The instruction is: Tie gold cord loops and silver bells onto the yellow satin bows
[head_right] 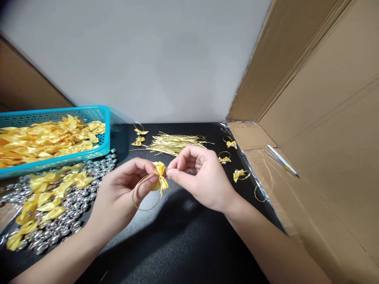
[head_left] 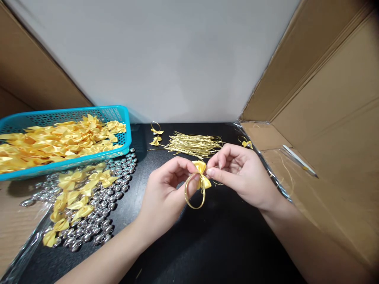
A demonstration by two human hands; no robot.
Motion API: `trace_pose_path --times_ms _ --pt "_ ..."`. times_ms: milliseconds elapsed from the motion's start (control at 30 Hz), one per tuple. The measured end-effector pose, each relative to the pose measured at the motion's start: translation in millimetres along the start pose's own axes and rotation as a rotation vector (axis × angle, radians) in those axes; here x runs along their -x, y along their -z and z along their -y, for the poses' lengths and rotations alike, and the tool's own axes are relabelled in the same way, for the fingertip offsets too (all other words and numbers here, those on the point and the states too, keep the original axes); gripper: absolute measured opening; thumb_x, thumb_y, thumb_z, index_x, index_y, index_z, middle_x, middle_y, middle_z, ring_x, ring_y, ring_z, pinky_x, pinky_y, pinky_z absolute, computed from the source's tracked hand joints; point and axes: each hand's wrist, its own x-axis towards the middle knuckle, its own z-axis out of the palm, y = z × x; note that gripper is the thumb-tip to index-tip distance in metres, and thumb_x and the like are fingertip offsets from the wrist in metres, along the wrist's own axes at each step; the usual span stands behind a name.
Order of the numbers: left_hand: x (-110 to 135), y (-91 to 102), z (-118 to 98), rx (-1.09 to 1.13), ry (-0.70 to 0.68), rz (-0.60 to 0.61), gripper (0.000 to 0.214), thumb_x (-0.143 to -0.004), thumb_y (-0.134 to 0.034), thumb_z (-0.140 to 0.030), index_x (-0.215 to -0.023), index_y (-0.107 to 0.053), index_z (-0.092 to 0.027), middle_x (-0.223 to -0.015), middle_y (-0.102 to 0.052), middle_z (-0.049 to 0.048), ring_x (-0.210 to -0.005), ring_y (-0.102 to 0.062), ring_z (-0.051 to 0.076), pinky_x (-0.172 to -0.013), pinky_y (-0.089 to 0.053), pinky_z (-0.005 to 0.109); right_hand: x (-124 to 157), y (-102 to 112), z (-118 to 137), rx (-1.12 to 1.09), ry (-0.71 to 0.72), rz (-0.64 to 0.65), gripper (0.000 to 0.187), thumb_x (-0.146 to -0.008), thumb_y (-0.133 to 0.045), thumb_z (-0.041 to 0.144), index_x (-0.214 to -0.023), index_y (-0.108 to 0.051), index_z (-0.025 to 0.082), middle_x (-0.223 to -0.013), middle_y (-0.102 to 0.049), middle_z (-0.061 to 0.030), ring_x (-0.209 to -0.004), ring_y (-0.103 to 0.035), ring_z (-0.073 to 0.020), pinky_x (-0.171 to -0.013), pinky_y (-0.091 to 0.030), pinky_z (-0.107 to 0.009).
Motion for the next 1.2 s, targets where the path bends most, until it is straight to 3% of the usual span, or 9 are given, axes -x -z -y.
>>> trace_pose_path --times_ms 300,800,1200 --pt "1 0.4 0 -0.012 0.019 0.0 0.011 -0.081 -0.069 -0.017 -0.074 -0.061 -0.017 -0.065 -0.061 -0.0055 -0.055 -0.053 0.005 -0.049 -0.04 0.012 -2 1 -2 -0.04 0.012 0.0 0.034 -0.061 -0.082 0.002 -0.064 -0.052 0.017 -0.069 -0.068 0.0039 -0.063 -0.063 -0.0055 -0.059 -0.051 -0.013" --pt "-1 0.8 3 0.053 0.017 0.02 0.011 -0.08 -0.07 -0.016 -0.075 -0.06 -0.017 -0.067 -0.062 -0.0057 -0.058 -0.054 0.004 -0.053 -0.042 0.011 -9 2 -15 -0.348 -0.147 0.13 0.036 -0.061 -0.085 0.011 -0.063 -0.05 0.016 -0.067 -0.07 0.0032 -0.059 -0.065 -0.0067 -0.058 -0.054 -0.017" --pt "0 -4.0 1 0.04 -0.022 -0.058 0.013 -0.078 -0.068 -0.012 -0.077 -0.057 -0.02 -0.066 -0.059 -0.0058 -0.056 -0.052 0.006 -0.05 -0.042 0.013 -9 1 -14 -0.334 -0.183 0.092 0.039 -0.061 -0.087 0.017 -0.061 -0.048 0.016 -0.067 -0.07 0.0019 -0.059 -0.063 -0.0065 -0.057 -0.052 -0.018"
